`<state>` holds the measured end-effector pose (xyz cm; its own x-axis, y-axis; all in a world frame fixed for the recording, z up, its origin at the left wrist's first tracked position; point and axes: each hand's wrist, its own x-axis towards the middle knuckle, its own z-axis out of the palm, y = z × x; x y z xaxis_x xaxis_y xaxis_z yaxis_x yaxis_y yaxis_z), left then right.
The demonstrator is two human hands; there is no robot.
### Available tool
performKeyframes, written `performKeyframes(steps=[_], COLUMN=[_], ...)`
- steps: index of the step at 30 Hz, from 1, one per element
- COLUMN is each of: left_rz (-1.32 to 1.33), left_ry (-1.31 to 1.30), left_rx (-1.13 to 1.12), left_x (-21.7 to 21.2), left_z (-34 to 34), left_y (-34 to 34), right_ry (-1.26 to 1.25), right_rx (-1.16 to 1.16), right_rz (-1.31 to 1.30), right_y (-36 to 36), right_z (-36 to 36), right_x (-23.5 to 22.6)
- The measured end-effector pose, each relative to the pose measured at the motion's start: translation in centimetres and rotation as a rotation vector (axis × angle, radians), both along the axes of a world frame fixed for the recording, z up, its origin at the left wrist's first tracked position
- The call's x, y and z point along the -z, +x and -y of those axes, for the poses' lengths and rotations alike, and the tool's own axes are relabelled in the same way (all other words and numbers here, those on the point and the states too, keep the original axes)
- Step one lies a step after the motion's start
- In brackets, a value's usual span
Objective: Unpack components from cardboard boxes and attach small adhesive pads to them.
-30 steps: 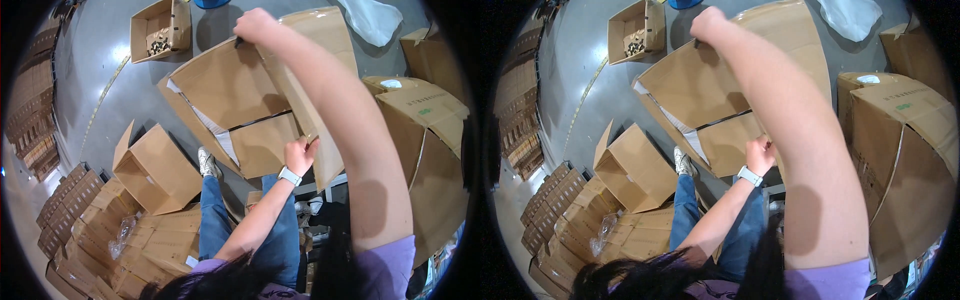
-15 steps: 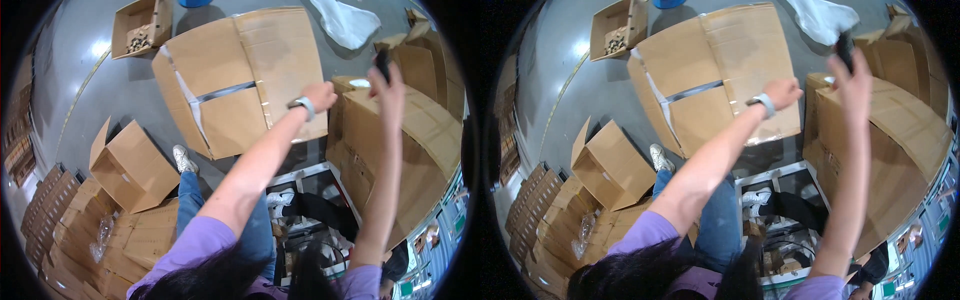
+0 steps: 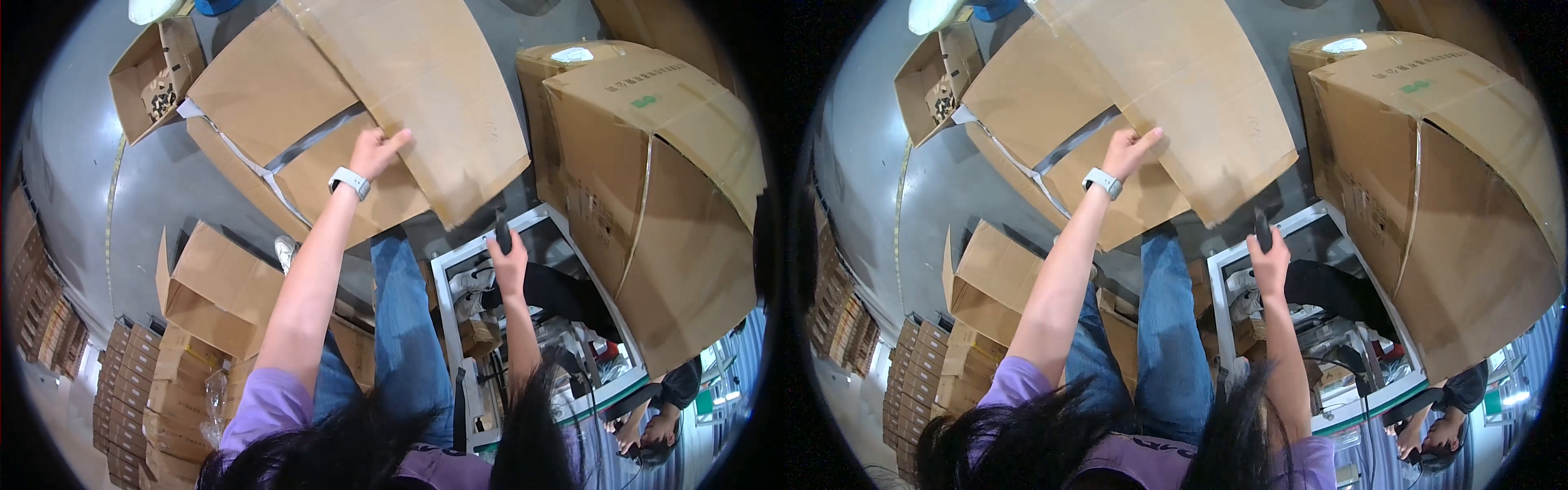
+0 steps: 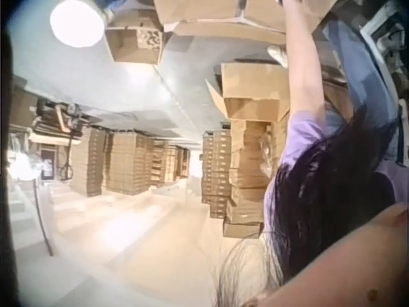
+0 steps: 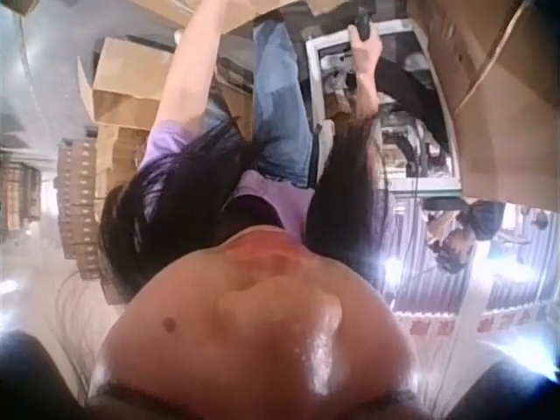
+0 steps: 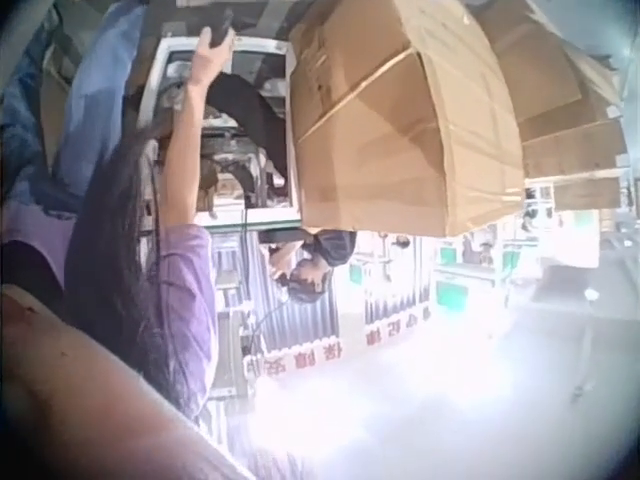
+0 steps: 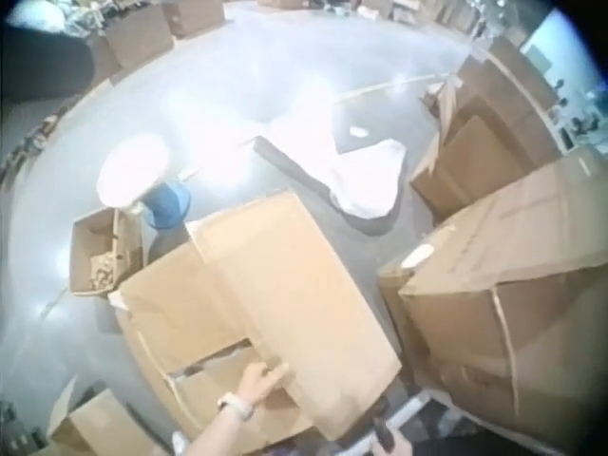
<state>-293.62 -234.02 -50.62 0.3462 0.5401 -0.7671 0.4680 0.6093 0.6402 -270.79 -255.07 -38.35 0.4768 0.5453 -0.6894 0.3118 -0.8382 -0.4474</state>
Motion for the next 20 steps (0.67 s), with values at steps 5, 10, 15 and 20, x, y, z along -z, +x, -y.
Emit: performKeyframes(steps=[5,10,15,20], left_rz=[0.305,0.454,-0.383,-0.916], left_ry=[0.325,0.719,0.654,0.257], left_rx=[0.404,0.496,0.471,0.666], left_x=[-11.3,-9.6,-6.2,0.2], left_z=[-3.2,-4.7,-3.9,-1.6], left_y=[10.8,14.6,10.7,-1.6], right_ry=[0.123,0.639,0.805,0.690], right_rx=[0.451,0.757,0.496,0.114], right_rz=[-0.124,-0.091,0.057,0.061], right_y=[-1.8,2.5,8.5,11.0], right_z=[2.7,-5.4,-11.4,-13.0], right_x=[-2.2,-3.6,-3.5,-1.3])
